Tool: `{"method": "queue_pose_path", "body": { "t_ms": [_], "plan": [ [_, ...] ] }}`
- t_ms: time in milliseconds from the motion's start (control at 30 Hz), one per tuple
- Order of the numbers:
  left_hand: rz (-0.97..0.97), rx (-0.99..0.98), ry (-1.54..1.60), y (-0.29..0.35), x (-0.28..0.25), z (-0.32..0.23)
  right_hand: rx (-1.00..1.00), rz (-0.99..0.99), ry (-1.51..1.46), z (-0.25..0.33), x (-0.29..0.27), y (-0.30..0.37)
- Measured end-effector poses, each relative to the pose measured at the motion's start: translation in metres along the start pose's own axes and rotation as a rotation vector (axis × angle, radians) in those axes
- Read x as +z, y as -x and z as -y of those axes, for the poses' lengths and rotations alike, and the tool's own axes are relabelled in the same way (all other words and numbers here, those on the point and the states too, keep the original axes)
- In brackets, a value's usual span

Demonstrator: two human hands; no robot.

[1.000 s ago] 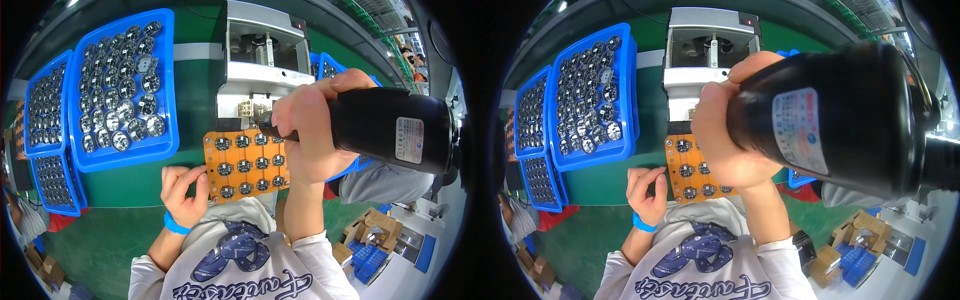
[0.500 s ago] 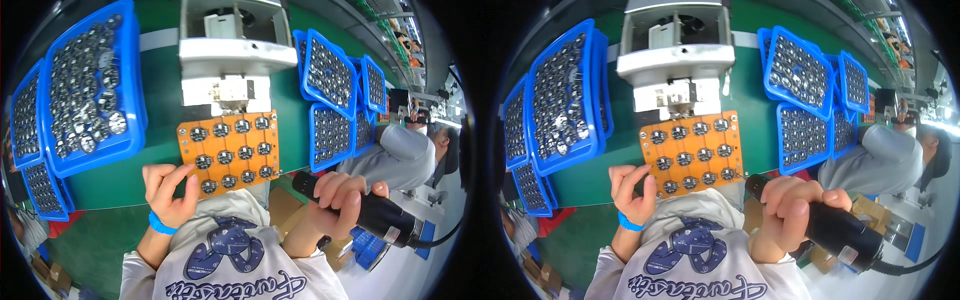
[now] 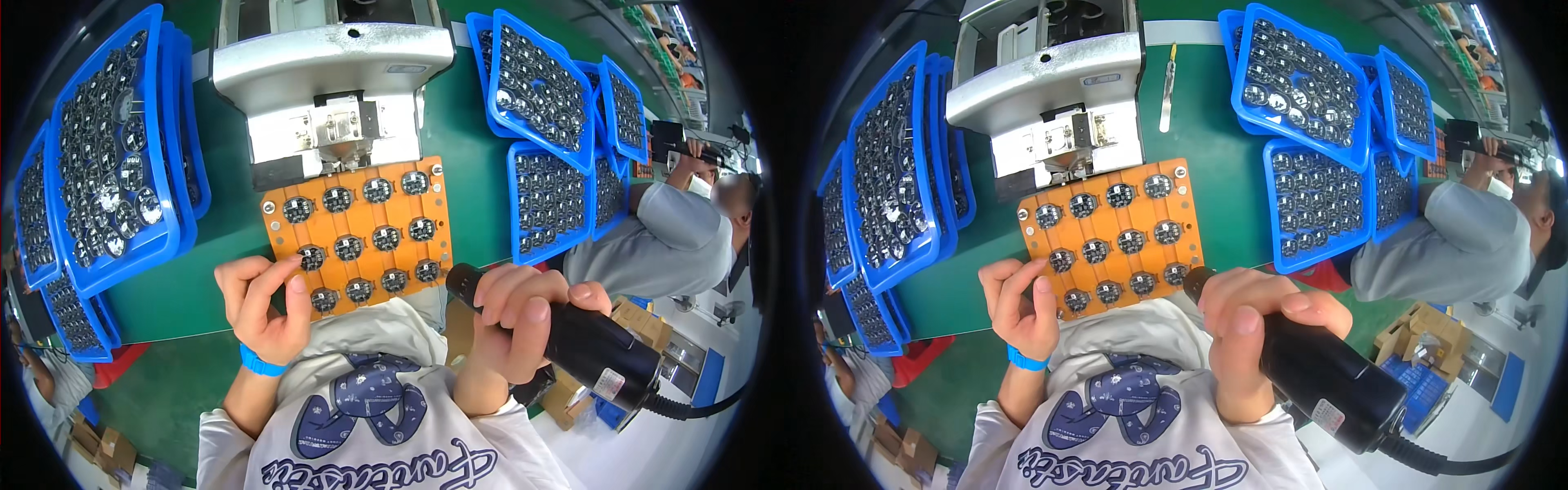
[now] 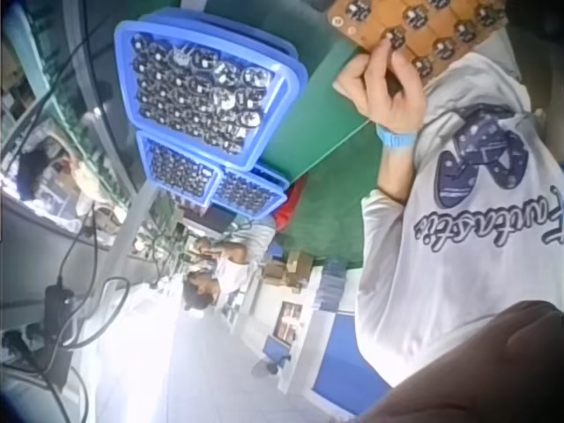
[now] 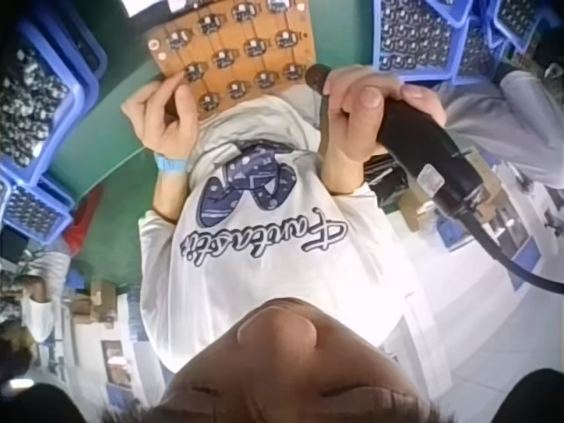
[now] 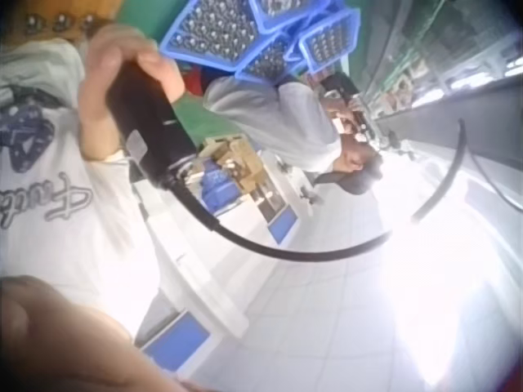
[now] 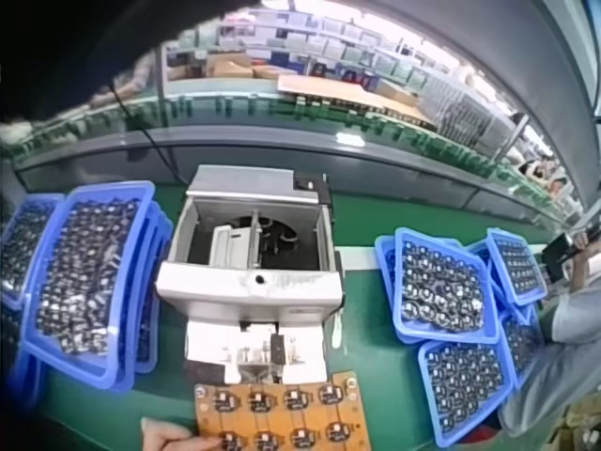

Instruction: Assembling small electronic components onto a panel using an electric screwdriver.

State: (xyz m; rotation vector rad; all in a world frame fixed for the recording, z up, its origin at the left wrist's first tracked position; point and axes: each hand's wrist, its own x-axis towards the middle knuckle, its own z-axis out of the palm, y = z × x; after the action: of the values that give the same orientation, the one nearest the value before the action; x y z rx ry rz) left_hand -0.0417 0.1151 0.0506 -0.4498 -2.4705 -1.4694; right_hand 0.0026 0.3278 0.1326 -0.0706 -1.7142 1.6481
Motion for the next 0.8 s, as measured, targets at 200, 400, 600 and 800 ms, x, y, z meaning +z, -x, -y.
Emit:
{"method": "queue_pose_path", "body": {
  "t_ms": [200, 400, 600, 800],
  "plan": [
    [-0.001, -0.008, 0.0, 0.0, -0.001, 0.0, -0.005, -0.002, -0.007, -0.004, 0.002, 0.001],
    [0.011, 0.0, -0.015, -0.001, -0.002, 0.001, -0.033, 0.057, 0.083, -0.006, 0.002, 0.004],
    [0.04, 0.022, -0.026, -0.003, 0.0, -0.003, -0.019, 0.05, 0.078, -0.007, 0.002, 0.005],
    [0.04, 0.049, -0.042, -0.004, 0.002, -0.004, -0.053, 0.045, 0.08, -0.01, 0.001, 0.007]
  ]
}}
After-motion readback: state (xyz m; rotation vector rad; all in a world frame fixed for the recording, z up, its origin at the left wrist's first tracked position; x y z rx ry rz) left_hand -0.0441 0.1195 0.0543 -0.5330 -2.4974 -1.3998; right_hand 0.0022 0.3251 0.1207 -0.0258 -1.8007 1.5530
